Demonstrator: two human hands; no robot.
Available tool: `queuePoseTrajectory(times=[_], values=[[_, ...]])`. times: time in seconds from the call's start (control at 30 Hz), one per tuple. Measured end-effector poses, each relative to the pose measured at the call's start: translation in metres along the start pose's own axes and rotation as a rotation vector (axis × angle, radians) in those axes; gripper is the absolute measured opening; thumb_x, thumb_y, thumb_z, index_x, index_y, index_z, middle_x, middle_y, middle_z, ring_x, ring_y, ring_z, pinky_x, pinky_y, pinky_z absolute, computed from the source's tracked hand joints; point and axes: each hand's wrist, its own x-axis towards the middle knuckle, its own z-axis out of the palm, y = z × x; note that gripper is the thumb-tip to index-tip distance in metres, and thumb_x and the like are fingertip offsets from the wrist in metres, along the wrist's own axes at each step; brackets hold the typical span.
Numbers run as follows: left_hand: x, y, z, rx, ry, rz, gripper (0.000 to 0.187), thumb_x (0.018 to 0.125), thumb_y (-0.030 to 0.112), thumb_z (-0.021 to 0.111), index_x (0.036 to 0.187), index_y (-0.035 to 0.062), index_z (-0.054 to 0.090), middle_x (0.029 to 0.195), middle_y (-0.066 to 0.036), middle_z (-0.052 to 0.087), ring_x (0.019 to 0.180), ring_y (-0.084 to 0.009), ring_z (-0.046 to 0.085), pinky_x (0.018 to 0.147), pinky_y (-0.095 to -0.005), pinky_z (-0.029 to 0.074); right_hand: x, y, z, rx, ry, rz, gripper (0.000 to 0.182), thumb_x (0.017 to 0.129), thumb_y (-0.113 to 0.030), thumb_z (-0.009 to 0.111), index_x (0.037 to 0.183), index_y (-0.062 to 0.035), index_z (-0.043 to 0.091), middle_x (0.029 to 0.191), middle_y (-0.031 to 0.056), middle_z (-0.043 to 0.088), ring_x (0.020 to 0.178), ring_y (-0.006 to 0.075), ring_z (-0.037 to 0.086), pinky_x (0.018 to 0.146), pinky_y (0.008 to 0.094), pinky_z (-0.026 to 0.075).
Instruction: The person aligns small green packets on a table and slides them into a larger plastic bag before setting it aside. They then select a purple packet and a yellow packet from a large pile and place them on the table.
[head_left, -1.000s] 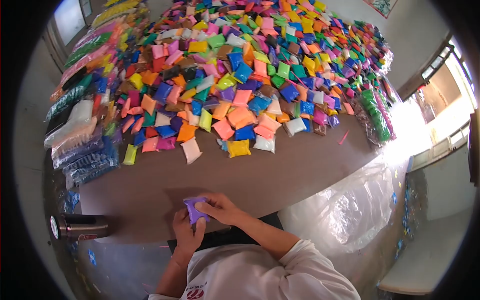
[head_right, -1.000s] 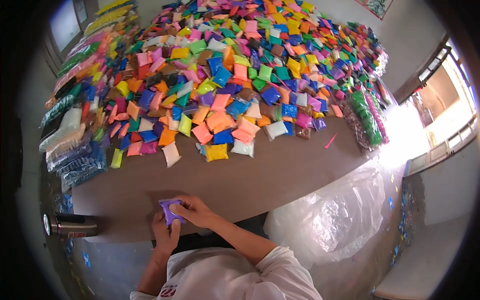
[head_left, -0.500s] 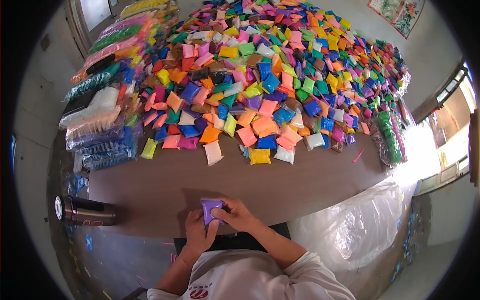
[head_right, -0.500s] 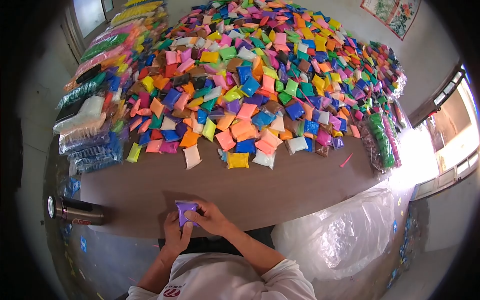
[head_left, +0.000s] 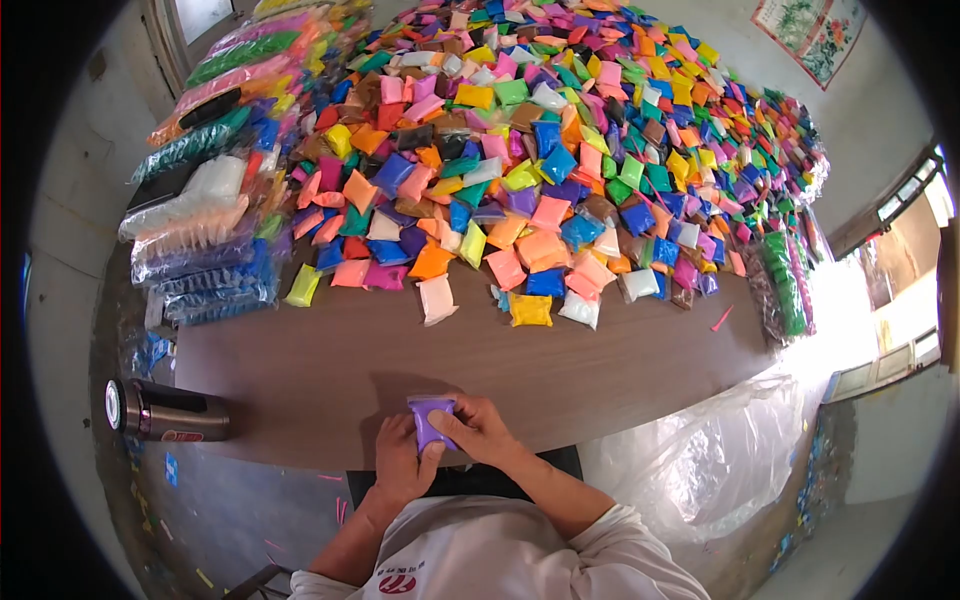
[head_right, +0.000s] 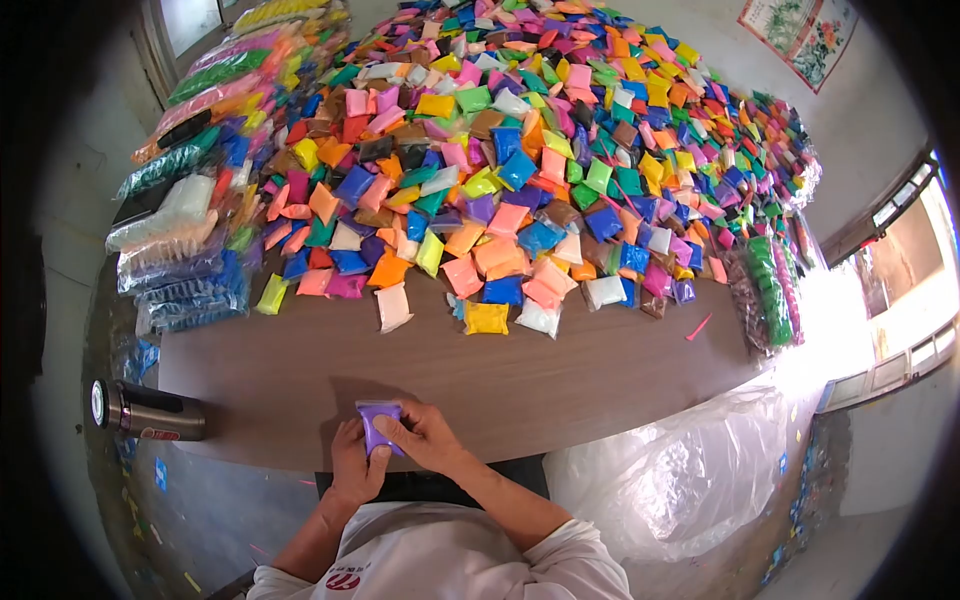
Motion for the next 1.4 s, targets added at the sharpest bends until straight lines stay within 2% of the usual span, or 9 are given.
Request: queuePoseTrajectory(times=[0.27,0.47,0.57,0.63,0.83,0.93,1.03,1.33,1.4], values=[[-0.003,0.0,0.0,-0.161,0.06,-0.001,0.045,0.093,0.047,0.055,0.097,0.004,0.065,0.091,-0.017,0.061,0.081,-0.0393,0.055,0.073,-0.0481,0.041,0.009,-0.009,-0.007,-0.135,-0.263,0.076,0.029,0.097,-0.03,0.072,0.105,-0.0023,0.069,0.084,0.0008,0.067,0.076,0.0059,0.055,0.065,0.0267,0.049],[0.001,0.001,-0.003,0.006,-0.008,0.011,0.029,0.089,0.034,0.064,0.087,0.0051,0.067,0.091,-0.014,0.064,0.081,-0.0351,0.058,0.072,-0.0452,0.042,0.005,-0.015,0.001,0.011,0.014,0.084,0.025,0.097,-0.027,0.071,0.095,-0.0016,0.07,0.081,-0.0028,0.065,0.077,0.0056,0.055,0.065,0.0276,0.049],[0.002,0.004,0.001,0.012,0.028,-0.021,0.02,0.09,0.022,0.065,0.078,0.0061,0.065,0.087,-0.009,0.065,0.074,-0.031,0.058,0.068,-0.042,0.041,0.013,-0.017,-0.009,-0.087,0.098,0.18,0.028,0.097,-0.03,0.07,0.095,-0.0022,0.07,0.082,-0.0053,0.064,0.077,0.0045,0.054,0.063,0.0268,0.047],[0.005,0.005,0.006,0.012,0.109,0.011,0.012,0.086,0.015,0.069,0.077,0.0064,0.066,0.087,-0.005,0.067,0.074,-0.0276,0.06,0.069,-0.0406,0.043,0.033,-0.05,-0.021,-0.328,0.074,0.38,0.032,0.097,-0.035,0.07,0.095,-0.003,0.07,0.079,-0.0037,0.063,0.076,0.0054,0.054,0.063,0.0271,0.047],[0.001,0.004,0.006,0.04,0.128,0.031,0.012,0.082,0.011,0.074,0.075,0.0071,0.065,0.09,-0.003,0.068,0.08,-0.0234,0.064,0.07,-0.0382,0.045,0.089,-0.054,-0.003,-0.577,-0.086,0.186,0.043,0.091,-0.04,0.073,0.108,-0.0015,0.067,0.085,0.0095,0.069,0.075,0.0175,0.065,0.07,0.0356,0.052],[-0.001,0.003,0.009,0.038,0.147,0.029,0.012,0.082,0.012,0.074,0.076,0.0075,0.065,0.091,-0.003,0.068,0.081,-0.023,0.064,0.071,-0.0385,0.046,0.116,-0.039,0.021,-0.771,-0.136,0.052,0.038,0.09,-0.033,0.075,0.109,-0.0013,0.066,0.079,0.0058,0.067,0.069,0.0117,0.062,0.062,0.0315,0.049],[-0.002,0.004,0.009,0.035,0.181,0.042,0.012,0.083,0.012,0.075,0.077,0.008,0.065,0.091,-0.002,0.067,0.081,-0.023,0.063,0.071,-0.0387,0.046,0.145,-0.022,0.044,-0.803,-0.203,-0.004,0.039,0.088,-0.032,0.075,0.111,-0.0017,0.065,0.083,0.0098,0.069,0.074,0.0163,0.067,0.067,0.0346,0.052],[-0.004,0.001,0.009,0.074,0.144,0.061,0.011,0.082,0.012,0.076,0.08,0.0087,0.065,0.09,-0.003,0.065,0.081,-0.0233,0.06,0.07,-0.0387,0.045,0.206,-0.01,0.114,-0.926,-0.436,0.047,0.039,0.09,-0.037,0.073,0.113,-0.0053,0.066,0.084,0.0082,0.071,0.062,0.0177,0.066,0.065,0.0358,0.053],[-0.005,0.001,0.006,0.073,0.117,0.058,0.011,0.082,0.012,0.076,0.081,0.0084,0.065,0.09,-0.003,0.064,0.08,-0.0234,0.06,0.07,-0.0386,0.044,0.208,-0.01,0.115,-0.928,-0.481,0.068,0.041,0.088,-0.041,0.071,0.111,-0.0072,0.067,0.095,0.0137,0.071,0.085,0.03,0.067,0.077,0.0424,0.052]])
